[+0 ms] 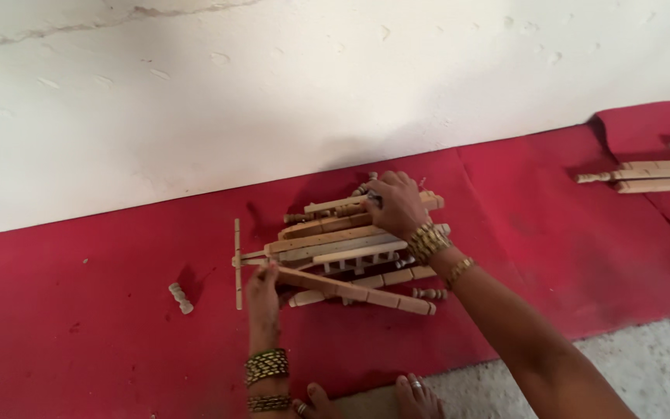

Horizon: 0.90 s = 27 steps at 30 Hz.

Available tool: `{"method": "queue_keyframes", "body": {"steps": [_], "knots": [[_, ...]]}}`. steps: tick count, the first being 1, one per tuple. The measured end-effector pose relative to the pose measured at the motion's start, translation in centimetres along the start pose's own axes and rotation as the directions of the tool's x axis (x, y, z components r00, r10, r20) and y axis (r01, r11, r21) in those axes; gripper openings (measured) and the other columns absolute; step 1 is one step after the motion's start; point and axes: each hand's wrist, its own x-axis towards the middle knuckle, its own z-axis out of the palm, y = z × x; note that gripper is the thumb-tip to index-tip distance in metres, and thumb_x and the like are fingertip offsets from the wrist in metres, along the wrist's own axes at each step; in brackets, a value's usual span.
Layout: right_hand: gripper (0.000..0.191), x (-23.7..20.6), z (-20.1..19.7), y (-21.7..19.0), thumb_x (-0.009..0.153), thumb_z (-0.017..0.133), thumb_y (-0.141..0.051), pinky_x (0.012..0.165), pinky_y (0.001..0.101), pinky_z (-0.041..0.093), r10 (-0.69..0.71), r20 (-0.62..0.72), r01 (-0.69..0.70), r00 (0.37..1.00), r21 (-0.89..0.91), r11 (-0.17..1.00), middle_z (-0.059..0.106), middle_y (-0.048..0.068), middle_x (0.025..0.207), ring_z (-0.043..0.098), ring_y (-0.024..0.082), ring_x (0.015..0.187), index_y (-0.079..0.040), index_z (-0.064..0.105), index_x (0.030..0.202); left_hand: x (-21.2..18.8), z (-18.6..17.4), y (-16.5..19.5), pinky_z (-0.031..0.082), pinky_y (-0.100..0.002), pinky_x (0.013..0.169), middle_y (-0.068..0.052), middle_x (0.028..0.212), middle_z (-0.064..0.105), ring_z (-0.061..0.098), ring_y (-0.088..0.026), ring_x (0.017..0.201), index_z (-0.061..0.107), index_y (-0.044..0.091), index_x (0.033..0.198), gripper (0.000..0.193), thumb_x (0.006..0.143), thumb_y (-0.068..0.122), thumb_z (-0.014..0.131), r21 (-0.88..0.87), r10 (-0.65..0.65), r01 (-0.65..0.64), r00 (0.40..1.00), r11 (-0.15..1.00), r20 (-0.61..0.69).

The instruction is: The person sits on the floor and wipes wooden toy parts with a cloth, cleaning spindled pieces and a slatted toy cart frame, turning parts over to wipe different sides and stacking finished pieces on the red mat.

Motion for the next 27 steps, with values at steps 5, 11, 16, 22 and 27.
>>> {"method": "queue_keyframes", "body": {"steps": [5, 11, 16, 22, 27], "knots": [[0.030, 4.9, 2.2, -1.2, 0.078, 0.068, -0.019, 0.096, 0.0415, 0.051, -0.009, 0.436, 0.060, 0.900, -0.103, 0.993, 0.069, 0.007, 0.107, 0.057, 0.026, 0.102, -0.011, 0.076, 0.107, 1.1, -0.8, -3.3, 0.064, -0.035, 0.078, -0.023, 0.122, 0.063, 0.070, -0.031, 0.106, 0.060, -0.003, 0.126, 0.042, 0.099, 0.029, 0.057, -0.190, -0.156, 0.156, 0.988, 0.969, 0.016], [0.027, 6.5, 2.7, -1.6, 0.090, 0.060, -0.029, 0.102, 0.0447, 0.053, 0.100, 0.605, -0.032, 0.790, -0.122, 0.992, 0.072, 0.003, 0.108, 0.066, 0.026, 0.107, -0.021, 0.079, 0.107, 1.5, 0.2, -3.9, 0.059, -0.041, 0.096, -0.015, 0.144, 0.049, 0.057, -0.030, 0.128, 0.048, 0.002, 0.139, 0.053, 0.095, 0.030, 0.057, -0.252, -0.192, 0.193, 0.981, 0.948, 0.029], [0.029, 6.4, 2.3, -2.0, 0.096, 0.054, -0.035, 0.117, 0.0529, 0.032, 0.059, 0.655, 0.045, 0.753, -0.141, 0.989, 0.075, 0.003, 0.098, 0.069, 0.022, 0.098, -0.019, 0.076, 0.108, 0.8, 3.0, -3.5, 0.050, -0.045, 0.110, -0.014, 0.154, 0.035, 0.041, -0.031, 0.142, 0.029, 0.007, 0.150, 0.065, 0.095, 0.030, 0.055, -0.246, -0.236, 0.245, 0.970, 0.938, 0.062], [0.025, 5.6, 2.7, -1.9, 0.094, 0.060, -0.034, 0.094, 0.0419, 0.044, 0.186, 0.621, -0.100, 0.762, -0.172, 0.980, 0.077, 0.000, 0.093, 0.069, 0.018, 0.090, -0.023, 0.074, 0.111, 1.0, 4.4, -4.1, 0.033, -0.047, 0.120, -0.018, 0.161, 0.021, 0.030, -0.031, 0.149, 0.006, 0.004, 0.156, 0.082, 0.099, 0.037, 0.054, -0.261, -0.229, 0.240, 0.971, 0.935, 0.070], [0.022, 4.3, 2.3, -1.3, 0.089, 0.066, -0.032, 0.072, 0.0373, 0.044, 0.239, 0.476, -0.195, 0.846, -0.142, 0.971, 0.076, -0.003, 0.088, 0.066, 0.012, 0.079, -0.025, 0.078, 0.106, 1.2, 4.6, -4.1, 0.025, -0.048, 0.121, -0.017, 0.165, 0.018, 0.028, -0.032, 0.151, -0.013, 0.008, 0.157, 0.099, 0.095, 0.036, 0.060, -0.314, -0.191, 0.201, 0.980, 0.928, 0.063]]}}
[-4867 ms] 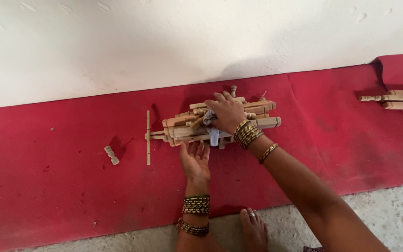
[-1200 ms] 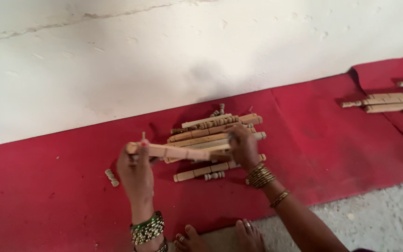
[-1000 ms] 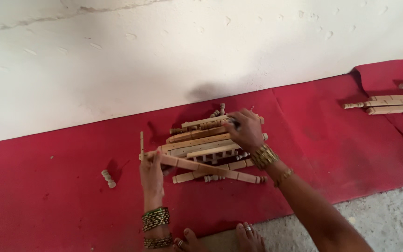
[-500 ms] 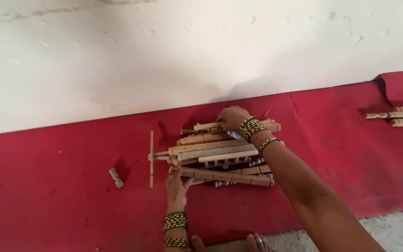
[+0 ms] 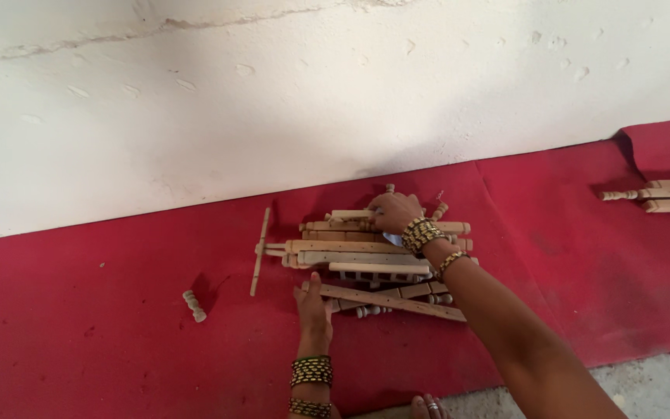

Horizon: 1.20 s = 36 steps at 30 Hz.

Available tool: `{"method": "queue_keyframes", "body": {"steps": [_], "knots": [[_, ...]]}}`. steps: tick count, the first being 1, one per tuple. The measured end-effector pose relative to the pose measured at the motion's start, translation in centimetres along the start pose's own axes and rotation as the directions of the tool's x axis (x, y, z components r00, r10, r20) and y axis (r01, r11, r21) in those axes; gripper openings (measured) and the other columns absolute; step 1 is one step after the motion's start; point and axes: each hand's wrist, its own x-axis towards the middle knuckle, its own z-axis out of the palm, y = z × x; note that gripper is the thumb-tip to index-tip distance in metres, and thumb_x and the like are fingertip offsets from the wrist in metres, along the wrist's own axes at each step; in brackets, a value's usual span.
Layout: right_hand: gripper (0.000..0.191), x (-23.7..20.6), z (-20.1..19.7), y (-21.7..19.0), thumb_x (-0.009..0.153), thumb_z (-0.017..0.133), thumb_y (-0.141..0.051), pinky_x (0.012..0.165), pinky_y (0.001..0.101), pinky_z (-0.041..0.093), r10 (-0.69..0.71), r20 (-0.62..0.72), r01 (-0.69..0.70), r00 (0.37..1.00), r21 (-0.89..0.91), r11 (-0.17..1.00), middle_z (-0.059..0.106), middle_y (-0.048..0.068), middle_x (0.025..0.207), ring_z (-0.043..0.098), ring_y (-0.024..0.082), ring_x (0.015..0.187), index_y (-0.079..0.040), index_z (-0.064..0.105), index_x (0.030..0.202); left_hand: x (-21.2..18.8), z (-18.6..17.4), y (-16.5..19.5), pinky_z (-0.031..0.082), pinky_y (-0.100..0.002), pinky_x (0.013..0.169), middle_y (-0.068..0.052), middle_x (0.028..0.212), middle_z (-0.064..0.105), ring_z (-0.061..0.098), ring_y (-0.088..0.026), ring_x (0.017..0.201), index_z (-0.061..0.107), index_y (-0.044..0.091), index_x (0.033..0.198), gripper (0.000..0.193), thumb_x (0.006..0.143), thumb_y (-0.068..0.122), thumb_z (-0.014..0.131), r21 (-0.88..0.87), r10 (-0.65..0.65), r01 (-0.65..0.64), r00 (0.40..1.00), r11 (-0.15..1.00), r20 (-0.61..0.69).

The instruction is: The person sits on the floor and wipes wooden toy parts with a cloth, cleaning spindled pieces and a slatted toy cart frame, turning parts over to wipe different sides and stacking finished pieces on the red mat.

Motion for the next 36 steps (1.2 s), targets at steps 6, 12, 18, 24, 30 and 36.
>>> {"method": "queue_keyframes", "body": {"steps": [6, 12, 18, 24, 30, 36], "knots": [[0.019, -1.0, -0.4, 1.0, 0.092, 0.065, -0.030, 0.063, 0.0373, 0.041, -0.010, -0.083, 0.012, 0.996, 0.025, 1.000, 0.074, -0.002, 0.076, 0.058, 0.015, 0.063, -0.025, 0.079, 0.105, -0.4, 1.0, 0.0, 0.041, -0.049, 0.117, -0.014, 0.165, 0.014, 0.023, -0.040, 0.148, -0.003, 0.015, 0.159, 0.096, 0.092, 0.042, 0.061, 0.044, -0.027, 0.024, 0.998, 0.999, 0.060], [0.019, -1.9, -0.4, 0.1, 0.080, 0.072, -0.017, 0.072, 0.0375, 0.042, -0.243, -0.413, 0.230, 0.878, -0.081, 0.970, 0.072, 0.001, 0.082, 0.060, 0.021, 0.086, -0.016, 0.076, 0.098, -0.3, 0.6, -0.5, 0.041, -0.046, 0.116, -0.021, 0.164, 0.012, 0.036, -0.046, 0.143, -0.006, 0.012, 0.157, 0.096, 0.092, 0.040, 0.059, -0.193, 0.125, -0.072, 0.953, 0.978, 0.275], [0.021, -5.8, 4.1, 0.4, 0.090, 0.063, -0.003, 0.076, 0.0391, 0.048, -0.369, -0.621, 0.349, 0.691, -0.161, 0.923, 0.073, 0.003, 0.089, 0.063, 0.020, 0.089, -0.015, 0.075, 0.102, -0.1, -0.3, -0.4, 0.036, -0.047, 0.117, -0.015, 0.165, 0.009, 0.029, -0.041, 0.146, 0.003, 0.010, 0.158, 0.092, 0.092, 0.048, 0.055, -0.201, 0.163, -0.093, 0.916, 0.975, 0.367], [0.008, -9.6, 7.9, 1.6, 0.091, 0.069, -0.015, 0.080, 0.0426, 0.052, -0.403, -0.719, 0.340, 0.566, -0.241, 0.909, 0.075, 0.007, 0.099, 0.066, 0.021, 0.090, -0.013, 0.073, 0.098, 0.0, -1.0, 0.0, 0.037, -0.049, 0.116, -0.027, 0.160, 0.034, 0.037, -0.040, 0.144, 0.023, 0.002, 0.158, 0.106, 0.082, 0.065, 0.063, -0.204, 0.087, -0.032, 0.960, 0.978, 0.266], [0.035, -12.8, 9.7, 1.8, 0.077, 0.076, -0.031, 0.078, 0.0436, 0.052, -0.443, -0.590, 0.410, 0.675, -0.199, 0.890, 0.071, 0.007, 0.099, 0.064, 0.025, 0.094, -0.011, 0.069, 0.105, -0.4, -0.4, -0.2, 0.018, -0.055, 0.118, -0.013, 0.166, 0.019, 0.023, -0.034, 0.151, 0.012, 0.013, 0.159, 0.114, 0.074, 0.066, 0.065, 0.007, 0.025, -0.027, 0.978, 1.000, 0.209], [0.027, -13.6, 9.6, 2.0, 0.084, 0.077, -0.030, 0.079, 0.0434, 0.050, -0.509, -0.567, 0.454, 0.648, -0.249, 0.855, 0.064, 0.005, 0.094, 0.060, 0.025, 0.090, -0.012, 0.065, 0.100, -0.8, -0.3, 0.6, 0.017, -0.055, 0.123, -0.011, 0.167, -0.003, 0.008, -0.033, 0.154, -0.001, 0.013, 0.159, 0.104, 0.086, 0.060, 0.057, 0.208, 0.192, -0.154, 0.966, 0.966, -0.175]]}}
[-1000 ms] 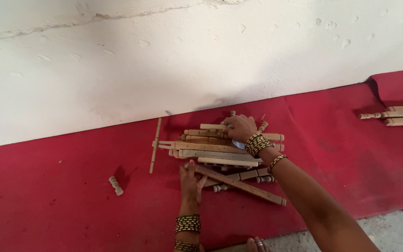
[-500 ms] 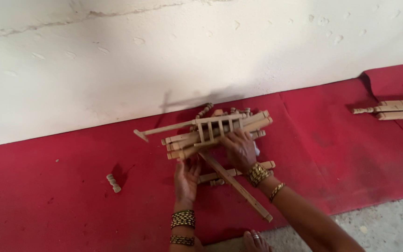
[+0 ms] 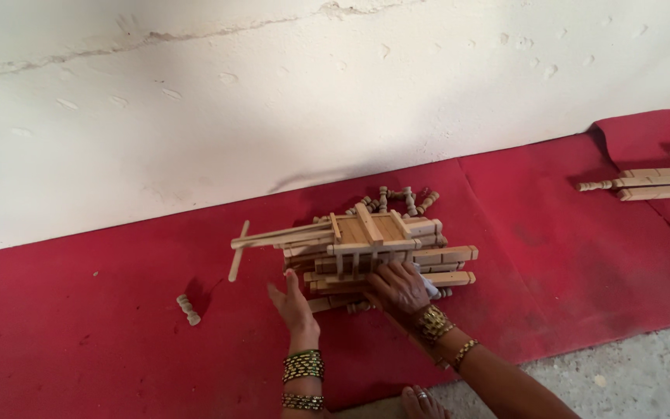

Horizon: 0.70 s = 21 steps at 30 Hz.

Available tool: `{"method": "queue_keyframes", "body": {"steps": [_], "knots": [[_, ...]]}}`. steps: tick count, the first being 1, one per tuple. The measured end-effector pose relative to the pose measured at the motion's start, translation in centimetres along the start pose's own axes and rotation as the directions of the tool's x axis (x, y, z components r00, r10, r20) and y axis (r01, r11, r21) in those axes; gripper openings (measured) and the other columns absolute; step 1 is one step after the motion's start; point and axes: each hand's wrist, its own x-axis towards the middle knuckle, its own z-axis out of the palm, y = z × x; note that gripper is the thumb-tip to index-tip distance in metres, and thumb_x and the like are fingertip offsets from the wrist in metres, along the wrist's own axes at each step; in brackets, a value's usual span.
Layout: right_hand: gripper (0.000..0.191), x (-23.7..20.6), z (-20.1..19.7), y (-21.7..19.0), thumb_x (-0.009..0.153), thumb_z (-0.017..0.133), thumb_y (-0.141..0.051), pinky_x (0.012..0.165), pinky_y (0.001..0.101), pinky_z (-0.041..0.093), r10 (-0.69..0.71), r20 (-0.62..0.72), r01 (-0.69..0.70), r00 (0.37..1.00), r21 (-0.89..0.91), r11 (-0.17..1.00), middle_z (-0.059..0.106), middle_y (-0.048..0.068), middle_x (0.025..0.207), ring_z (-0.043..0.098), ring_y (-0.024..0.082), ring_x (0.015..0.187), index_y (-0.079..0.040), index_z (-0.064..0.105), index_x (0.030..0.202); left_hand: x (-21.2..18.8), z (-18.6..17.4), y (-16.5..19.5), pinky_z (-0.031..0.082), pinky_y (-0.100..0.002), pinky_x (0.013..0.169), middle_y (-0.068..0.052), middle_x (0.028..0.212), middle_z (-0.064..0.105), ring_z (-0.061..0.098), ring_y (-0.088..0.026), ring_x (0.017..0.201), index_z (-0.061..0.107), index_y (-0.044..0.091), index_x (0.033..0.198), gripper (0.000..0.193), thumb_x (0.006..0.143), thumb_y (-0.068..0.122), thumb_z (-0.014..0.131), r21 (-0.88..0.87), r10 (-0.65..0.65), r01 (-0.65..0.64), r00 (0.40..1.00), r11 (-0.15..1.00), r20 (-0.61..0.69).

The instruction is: The person sits on the floor and wipes wooden toy parts with a cloth, cleaning spindled pieces and a slatted toy cart frame, turning parts over to wipe different sides and stacking finished pieces on the red mat.

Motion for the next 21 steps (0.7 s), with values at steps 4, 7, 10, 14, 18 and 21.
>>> {"method": "queue_keyframes", "body": {"steps": [4, 7, 10, 14, 18, 21], "knots": [[0.023, -0.1, -0.6, 0.0, 0.085, 0.075, -0.025, 0.076, 0.0422, 0.050, -0.032, -0.013, 0.032, 0.999, -0.013, 0.999, 0.066, 0.007, 0.098, 0.060, 0.024, 0.090, -0.012, 0.065, 0.100, -0.1, -0.5, 0.6, 0.018, -0.052, 0.123, -0.012, 0.169, 0.007, 0.008, -0.030, 0.156, 0.026, 0.013, 0.158, 0.079, 0.095, 0.055, 0.047, 0.194, 0.293, -0.330, 0.936, 0.924, 0.197], [0.025, 0.6, -0.8, 0.8, 0.083, 0.064, -0.008, 0.079, 0.0391, 0.051, -0.051, -0.106, 0.041, 0.993, -0.092, 0.995, 0.069, 0.007, 0.106, 0.061, 0.021, 0.095, -0.011, 0.065, 0.107, -0.4, 0.0, 0.4, 0.022, -0.052, 0.120, -0.011, 0.168, 0.017, 0.016, -0.031, 0.154, 0.031, 0.018, 0.157, 0.071, 0.096, 0.051, 0.047, 0.244, 0.231, -0.305, 0.929, 0.920, 0.288], [0.032, 1.7, -0.8, 2.2, 0.081, 0.056, 0.000, 0.077, 0.0380, 0.051, -0.008, -0.089, -0.005, 0.996, -0.144, 0.990, 0.067, 0.007, 0.098, 0.060, 0.020, 0.092, -0.010, 0.067, 0.110, -0.6, 0.6, 0.0, 0.025, -0.050, 0.116, -0.013, 0.165, 0.015, 0.013, -0.032, 0.151, 0.035, 0.015, 0.155, 0.065, 0.099, 0.047, 0.048, 0.438, 0.304, -0.430, 0.894, 0.789, 0.330], [0.033, 2.1, -1.3, 3.3, 0.085, 0.052, 0.002, 0.075, 0.0371, 0.050, 0.042, -0.083, -0.059, 0.996, -0.211, 0.976, 0.066, 0.003, 0.094, 0.058, 0.019, 0.089, -0.011, 0.068, 0.111, -0.8, 1.0, -0.4, 0.045, -0.045, 0.105, -0.015, 0.145, 0.040, 0.047, -0.030, 0.129, 0.051, 0.009, 0.142, 0.054, 0.098, 0.041, 0.052, 0.394, 0.375, -0.464, 0.883, 0.794, 0.284], [0.020, 2.2, -1.6, 3.3, 0.091, 0.055, -0.005, 0.071, 0.0367, 0.046, -0.025, -0.204, -0.008, 0.979, -0.161, 0.987, 0.069, 0.000, 0.096, 0.056, 0.016, 0.083, -0.016, 0.067, 0.103, -0.8, 0.8, -0.1, 0.047, -0.046, 0.102, -0.012, 0.128, 0.048, 0.055, -0.026, 0.118, 0.058, 0.002, 0.127, 0.043, 0.101, 0.037, 0.058, 0.367, 0.408, -0.423, 0.905, 0.828, 0.124], [0.020, 4.0, -2.4, 3.4, 0.095, 0.055, -0.006, 0.070, 0.0341, 0.045, -0.102, -0.295, 0.056, 0.950, -0.159, 0.986, 0.070, 0.001, 0.099, 0.056, 0.014, 0.083, -0.015, 0.067, 0.107, -0.8, 0.4, 0.8, 0.046, -0.048, 0.108, -0.015, 0.134, 0.050, 0.055, -0.028, 0.126, 0.053, 0.001, 0.132, 0.050, 0.098, 0.037, 0.061, 0.175, 0.475, -0.508, 0.857, 0.844, 0.198]]}}
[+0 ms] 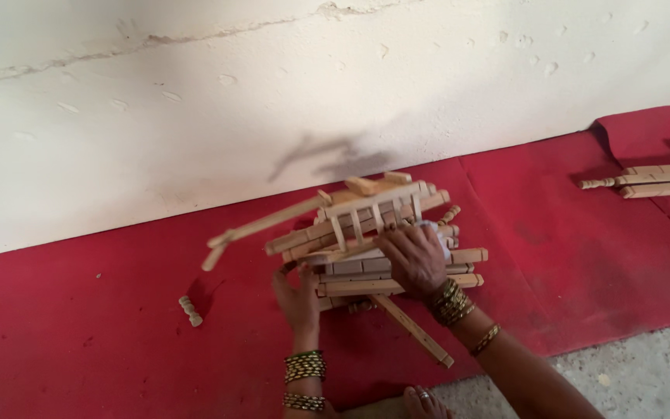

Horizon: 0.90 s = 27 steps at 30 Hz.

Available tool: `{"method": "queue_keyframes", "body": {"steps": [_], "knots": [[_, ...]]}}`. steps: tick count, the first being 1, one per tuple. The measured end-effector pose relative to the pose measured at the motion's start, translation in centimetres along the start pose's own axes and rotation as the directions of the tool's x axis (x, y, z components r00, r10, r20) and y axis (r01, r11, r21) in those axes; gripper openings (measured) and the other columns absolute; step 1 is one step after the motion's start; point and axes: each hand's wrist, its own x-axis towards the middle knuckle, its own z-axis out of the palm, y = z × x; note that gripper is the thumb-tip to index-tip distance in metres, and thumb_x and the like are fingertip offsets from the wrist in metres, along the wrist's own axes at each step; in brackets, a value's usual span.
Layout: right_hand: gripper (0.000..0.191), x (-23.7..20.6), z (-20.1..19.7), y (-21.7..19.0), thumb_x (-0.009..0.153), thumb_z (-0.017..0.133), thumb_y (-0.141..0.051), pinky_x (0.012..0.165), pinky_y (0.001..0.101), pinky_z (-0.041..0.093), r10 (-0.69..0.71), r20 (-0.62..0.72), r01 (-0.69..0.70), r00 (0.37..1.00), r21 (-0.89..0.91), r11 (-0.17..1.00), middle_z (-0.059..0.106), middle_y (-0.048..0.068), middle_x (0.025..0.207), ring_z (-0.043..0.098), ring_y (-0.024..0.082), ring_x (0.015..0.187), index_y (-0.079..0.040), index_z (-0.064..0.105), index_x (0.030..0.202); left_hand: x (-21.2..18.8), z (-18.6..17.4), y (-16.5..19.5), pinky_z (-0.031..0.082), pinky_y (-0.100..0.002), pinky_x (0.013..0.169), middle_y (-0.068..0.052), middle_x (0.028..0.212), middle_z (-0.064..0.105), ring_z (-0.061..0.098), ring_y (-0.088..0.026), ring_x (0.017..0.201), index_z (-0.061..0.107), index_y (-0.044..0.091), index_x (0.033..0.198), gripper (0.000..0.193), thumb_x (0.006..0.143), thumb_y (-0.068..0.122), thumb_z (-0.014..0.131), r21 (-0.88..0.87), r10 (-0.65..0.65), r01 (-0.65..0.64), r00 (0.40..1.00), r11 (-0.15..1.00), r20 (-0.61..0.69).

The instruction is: The person sits on the floor and wipes wooden toy parts with a cloth, cleaning spindled pieces and a slatted toy cart frame, turning parts over to wipe different sides and stacking finished pieces on the red mat.

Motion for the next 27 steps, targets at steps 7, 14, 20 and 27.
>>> {"method": "queue_keyframes", "body": {"steps": [7, 14, 20, 27], "knots": [[0.011, 6.6, -4.5, 2.0, 0.092, 0.067, -0.004, 0.063, 0.0323, 0.045, 0.110, 0.093, -0.114, 0.990, 0.041, 0.993, 0.064, 0.001, 0.084, 0.054, 0.016, 0.076, -0.011, 0.072, 0.100, 0.9, -1.5, 0.5, 0.034, -0.045, 0.117, -0.012, 0.154, 0.038, 0.036, -0.026, 0.144, 0.028, 0.009, 0.154, 0.075, 0.093, 0.032, 0.065, -0.259, 0.000, 0.038, 0.990, 0.965, 0.144], [0.012, 8.5, -7.9, 1.5, 0.086, 0.071, -0.006, 0.065, 0.0333, 0.050, 0.095, 0.123, -0.107, 0.988, 0.095, 0.990, 0.065, 0.002, 0.086, 0.056, 0.018, 0.079, -0.009, 0.071, 0.098, 0.7, 0.2, -0.2, 0.044, -0.054, 0.108, -0.025, 0.145, 0.047, 0.048, -0.044, 0.130, 0.036, 0.008, 0.156, 0.058, 0.100, 0.013, 0.051, -0.293, -0.264, 0.264, 0.964, 0.919, 0.042], [0.015, 9.4, -8.4, 2.6, 0.088, 0.076, -0.005, 0.062, 0.0319, 0.048, 0.081, -0.019, -0.081, 0.997, 0.008, 0.997, 0.066, 0.004, 0.085, 0.056, 0.017, 0.076, -0.008, 0.072, 0.102, -2.6, 2.5, -0.2, 0.027, -0.051, 0.124, -0.024, 0.164, 0.024, 0.024, -0.035, 0.153, 0.028, 0.002, 0.155, 0.062, 0.104, 0.022, 0.055, 0.412, 0.449, -0.371, 0.887, 0.833, -0.110], [0.029, 9.0, -12.2, 2.9, 0.074, 0.074, 0.003, 0.070, 0.0368, 0.051, 0.200, 0.012, -0.200, 0.980, 0.008, 0.980, 0.063, 0.004, 0.085, 0.055, 0.023, 0.084, -0.008, 0.072, 0.101, -6.3, 3.4, -1.7, 0.007, -0.048, 0.126, -0.011, 0.166, 0.005, 0.006, -0.030, 0.154, 0.013, 0.029, 0.158, 0.098, 0.081, 0.021, 0.073, 0.606, -0.036, -0.715, 0.636, 0.347, 0.771]]}}
